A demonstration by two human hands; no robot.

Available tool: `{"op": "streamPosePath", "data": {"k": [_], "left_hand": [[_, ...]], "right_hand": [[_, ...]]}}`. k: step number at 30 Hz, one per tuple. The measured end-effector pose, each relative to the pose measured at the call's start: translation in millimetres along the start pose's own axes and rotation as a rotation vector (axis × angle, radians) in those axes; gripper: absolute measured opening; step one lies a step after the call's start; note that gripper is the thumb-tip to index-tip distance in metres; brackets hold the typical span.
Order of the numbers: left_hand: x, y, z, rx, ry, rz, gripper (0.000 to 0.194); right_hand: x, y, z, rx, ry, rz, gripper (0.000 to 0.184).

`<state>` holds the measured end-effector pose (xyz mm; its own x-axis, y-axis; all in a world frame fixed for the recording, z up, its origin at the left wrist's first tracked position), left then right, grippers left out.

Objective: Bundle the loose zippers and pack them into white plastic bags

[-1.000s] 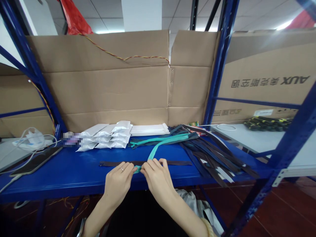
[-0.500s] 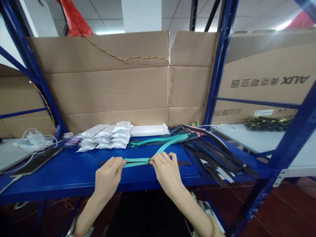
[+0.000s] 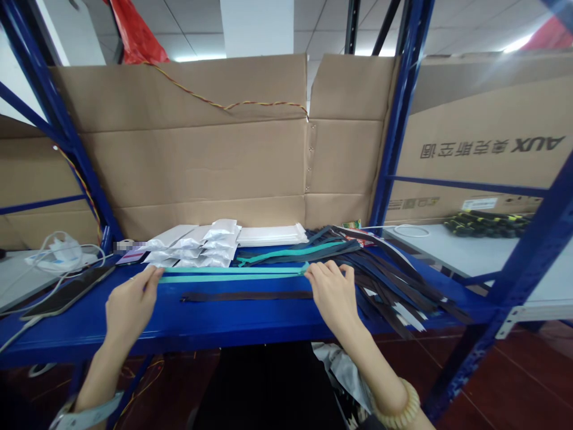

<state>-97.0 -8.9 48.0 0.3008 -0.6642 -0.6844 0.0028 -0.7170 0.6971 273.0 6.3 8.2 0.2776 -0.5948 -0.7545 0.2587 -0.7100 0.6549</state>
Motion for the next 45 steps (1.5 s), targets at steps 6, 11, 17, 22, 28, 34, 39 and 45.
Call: {"op": "streamPosePath", "data": {"k": [6,11,17,22,28,34,39,45], "left_hand": [[-19,1.6,55,-0.084,0.097,0.072,0.039],[-25,5.0,83,-0.159,0.161,-0.002,0.035],[-26,-0.5,92,-0.180,0.229,0.037,0.035],[-25,-5.3,94,-0.205,0.299,0.088,0.038],[-18,-7.9,50,-0.036,-0.029,-0.167,0.041],[21,-6.7,-45,0.550,-0.304,0.356,0.019],[75,0.9,-113,0.734,-0.426,0.700,0.015],[90,-11.9,-122,0.575,-0.417,0.636,0.015]], "right_hand": [[3,3,-22,0.057,-0.017,0.018,0.023],[5,3,-29,0.055,-0.004,0.046,0.025],[3,0,-17,-0.145,0.041,0.129,0.020],[-1,8,5,-0.521,0.033,0.183,0.019],[0,6,30,-0.711,-0.085,0.308,0.025],[0,-7,48,-0.967,-0.142,0.324,0.040],[2,-12,61,-1.161,-0.205,0.272,0.042],[4,-9,76,-1.319,-0.200,0.300,0.036]]}}
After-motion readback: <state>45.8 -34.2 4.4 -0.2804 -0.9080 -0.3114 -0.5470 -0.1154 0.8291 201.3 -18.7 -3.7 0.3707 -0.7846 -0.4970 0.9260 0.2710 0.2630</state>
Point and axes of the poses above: each hand's wrist, its own x-axis away from the middle knuckle, its own y-axis out of the back of the hand, z = x × y, the point moved 3 cm from there along -x, towards the middle knuckle, and after that the axes turned 8 degrees about y, right-handed, at the moved point
